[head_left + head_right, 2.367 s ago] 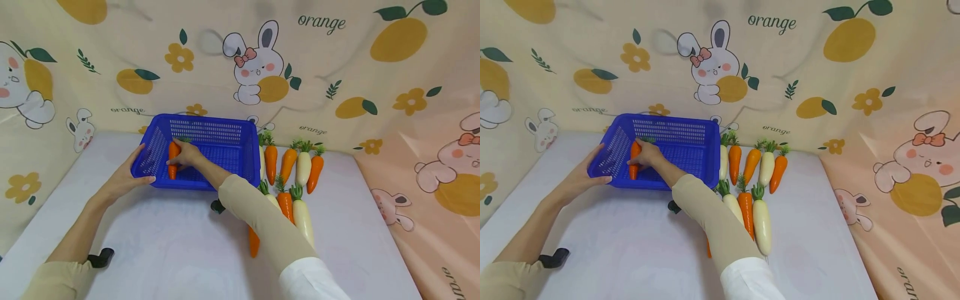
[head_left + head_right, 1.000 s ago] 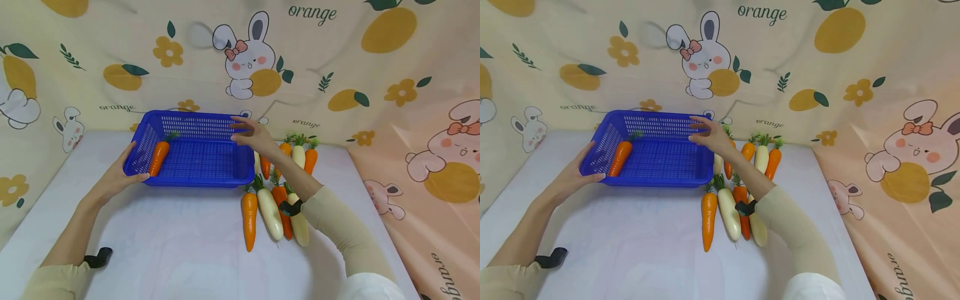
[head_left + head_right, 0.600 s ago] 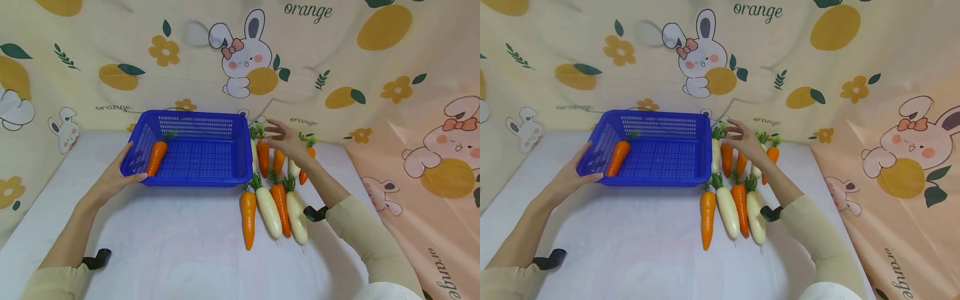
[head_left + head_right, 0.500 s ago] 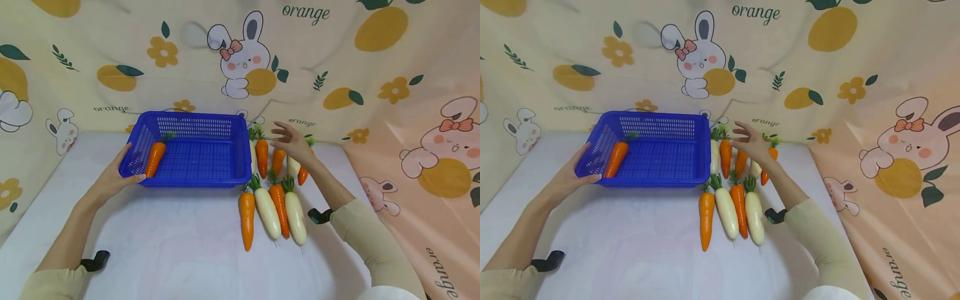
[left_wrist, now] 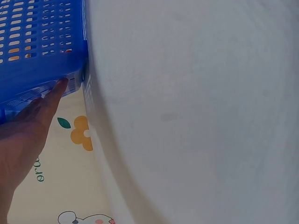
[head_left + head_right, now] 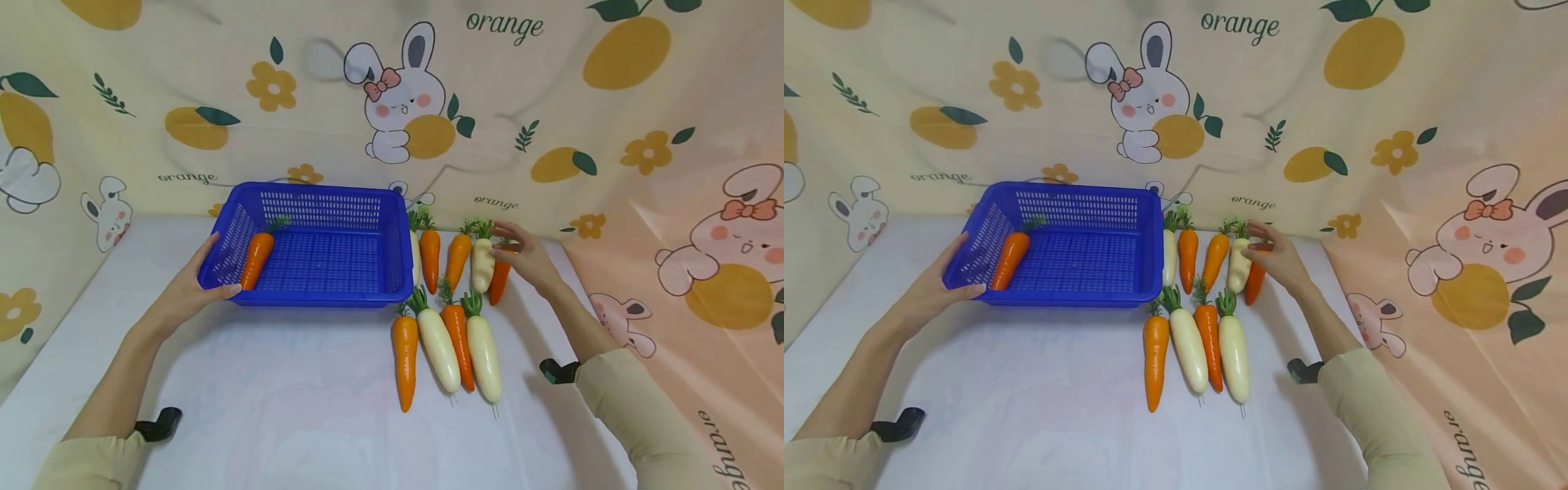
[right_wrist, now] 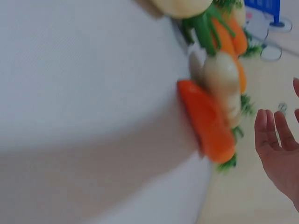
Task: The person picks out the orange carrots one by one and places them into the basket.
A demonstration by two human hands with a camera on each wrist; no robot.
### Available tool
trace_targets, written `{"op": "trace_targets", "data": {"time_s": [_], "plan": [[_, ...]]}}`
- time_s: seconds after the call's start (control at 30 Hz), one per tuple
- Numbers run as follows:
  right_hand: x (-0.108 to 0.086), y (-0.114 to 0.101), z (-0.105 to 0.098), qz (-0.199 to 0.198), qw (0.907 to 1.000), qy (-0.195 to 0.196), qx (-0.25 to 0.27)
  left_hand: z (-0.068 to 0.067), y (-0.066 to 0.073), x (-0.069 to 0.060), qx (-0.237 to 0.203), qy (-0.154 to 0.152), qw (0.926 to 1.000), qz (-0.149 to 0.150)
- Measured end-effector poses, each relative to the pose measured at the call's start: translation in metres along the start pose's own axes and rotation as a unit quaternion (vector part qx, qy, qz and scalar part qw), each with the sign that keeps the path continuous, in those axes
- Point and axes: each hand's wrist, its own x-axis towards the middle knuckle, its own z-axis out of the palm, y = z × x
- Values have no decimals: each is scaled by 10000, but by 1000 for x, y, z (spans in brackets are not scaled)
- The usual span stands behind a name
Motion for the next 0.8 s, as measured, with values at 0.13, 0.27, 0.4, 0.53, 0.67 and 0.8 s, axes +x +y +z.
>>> {"op": "trace_targets", "data": {"time_s": [0.13,0.27,0.4,0.53,0.67,0.8], "plan": [[1,25,-9,4,9997,206,-125,-1,0,0,-27,9,10000,17],[0,48,-17,102,9989,425,-178,-2,2,-1,3,20,10000,13],[-2,61,-22,195,9982,539,-148,0,1,2,-15,7,10000,14],[-3,67,-22,420,9985,338,69,2,0,4,-2,-32,10000,-49],[0,75,-20,610,9978,-47,240,3,-1,4,50,-8,9999,-123],[6,81,-20,751,9966,-343,-14,1,-1,2,36,29,10000,-81]]}}
